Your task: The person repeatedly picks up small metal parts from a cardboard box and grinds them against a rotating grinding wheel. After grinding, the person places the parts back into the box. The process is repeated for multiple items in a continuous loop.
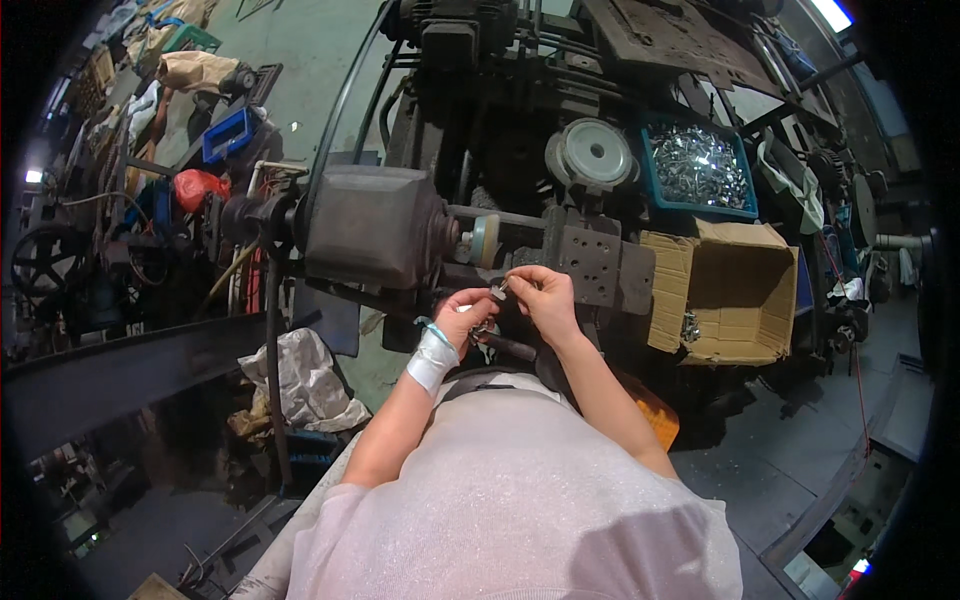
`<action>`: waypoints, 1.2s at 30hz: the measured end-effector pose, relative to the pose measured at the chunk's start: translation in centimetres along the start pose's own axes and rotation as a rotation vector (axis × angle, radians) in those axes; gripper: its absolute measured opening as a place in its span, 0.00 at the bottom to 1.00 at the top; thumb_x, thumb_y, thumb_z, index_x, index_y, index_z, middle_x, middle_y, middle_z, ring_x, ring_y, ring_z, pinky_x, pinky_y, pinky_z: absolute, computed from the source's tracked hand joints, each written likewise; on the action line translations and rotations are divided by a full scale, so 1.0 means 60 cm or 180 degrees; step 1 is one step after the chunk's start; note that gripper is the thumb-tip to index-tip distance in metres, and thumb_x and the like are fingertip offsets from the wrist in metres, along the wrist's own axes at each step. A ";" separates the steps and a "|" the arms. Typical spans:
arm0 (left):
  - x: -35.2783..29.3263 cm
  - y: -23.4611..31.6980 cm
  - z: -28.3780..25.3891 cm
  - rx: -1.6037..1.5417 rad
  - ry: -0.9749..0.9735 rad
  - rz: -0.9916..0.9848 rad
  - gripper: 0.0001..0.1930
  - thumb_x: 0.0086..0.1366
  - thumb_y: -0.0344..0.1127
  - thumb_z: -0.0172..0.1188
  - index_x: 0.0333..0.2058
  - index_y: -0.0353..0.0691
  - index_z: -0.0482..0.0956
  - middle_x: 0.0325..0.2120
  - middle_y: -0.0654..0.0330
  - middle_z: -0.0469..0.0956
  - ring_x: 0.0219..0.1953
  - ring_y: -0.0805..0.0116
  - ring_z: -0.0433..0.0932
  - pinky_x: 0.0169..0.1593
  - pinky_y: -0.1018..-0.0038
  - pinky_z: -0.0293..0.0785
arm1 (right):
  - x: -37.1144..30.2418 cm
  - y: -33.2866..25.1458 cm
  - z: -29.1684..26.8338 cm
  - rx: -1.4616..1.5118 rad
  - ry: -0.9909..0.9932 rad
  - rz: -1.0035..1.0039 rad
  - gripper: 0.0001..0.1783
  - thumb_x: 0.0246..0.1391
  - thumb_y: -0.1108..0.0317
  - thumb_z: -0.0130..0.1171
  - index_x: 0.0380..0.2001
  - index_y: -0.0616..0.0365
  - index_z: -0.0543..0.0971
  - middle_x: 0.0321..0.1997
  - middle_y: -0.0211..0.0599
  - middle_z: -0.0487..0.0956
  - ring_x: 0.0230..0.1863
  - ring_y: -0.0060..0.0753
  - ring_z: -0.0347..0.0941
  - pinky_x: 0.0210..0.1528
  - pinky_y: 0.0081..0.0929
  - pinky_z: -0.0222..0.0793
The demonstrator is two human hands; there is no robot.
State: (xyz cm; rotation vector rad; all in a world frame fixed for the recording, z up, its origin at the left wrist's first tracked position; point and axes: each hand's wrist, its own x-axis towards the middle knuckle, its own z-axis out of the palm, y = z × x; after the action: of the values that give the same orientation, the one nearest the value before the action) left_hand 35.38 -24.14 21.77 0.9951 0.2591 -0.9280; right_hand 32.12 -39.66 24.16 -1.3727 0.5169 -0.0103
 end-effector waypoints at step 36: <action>0.011 0.002 0.010 -0.0325 -0.0062 -0.0282 0.09 0.57 0.40 0.55 0.30 0.40 0.71 0.21 0.65 0.71 0.19 0.75 0.69 0.18 0.80 0.62 | -0.002 0.003 0.008 0.0778 0.0107 0.0292 0.06 0.46 0.75 0.55 0.29 0.65 0.77 0.18 0.24 0.72 0.15 0.11 0.60 0.16 0.10 0.53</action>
State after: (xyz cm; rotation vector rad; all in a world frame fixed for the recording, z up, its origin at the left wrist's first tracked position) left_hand 35.76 -24.94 21.81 0.8857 0.3332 -0.9948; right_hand 32.16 -39.16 24.08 -1.1110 0.5866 -0.0214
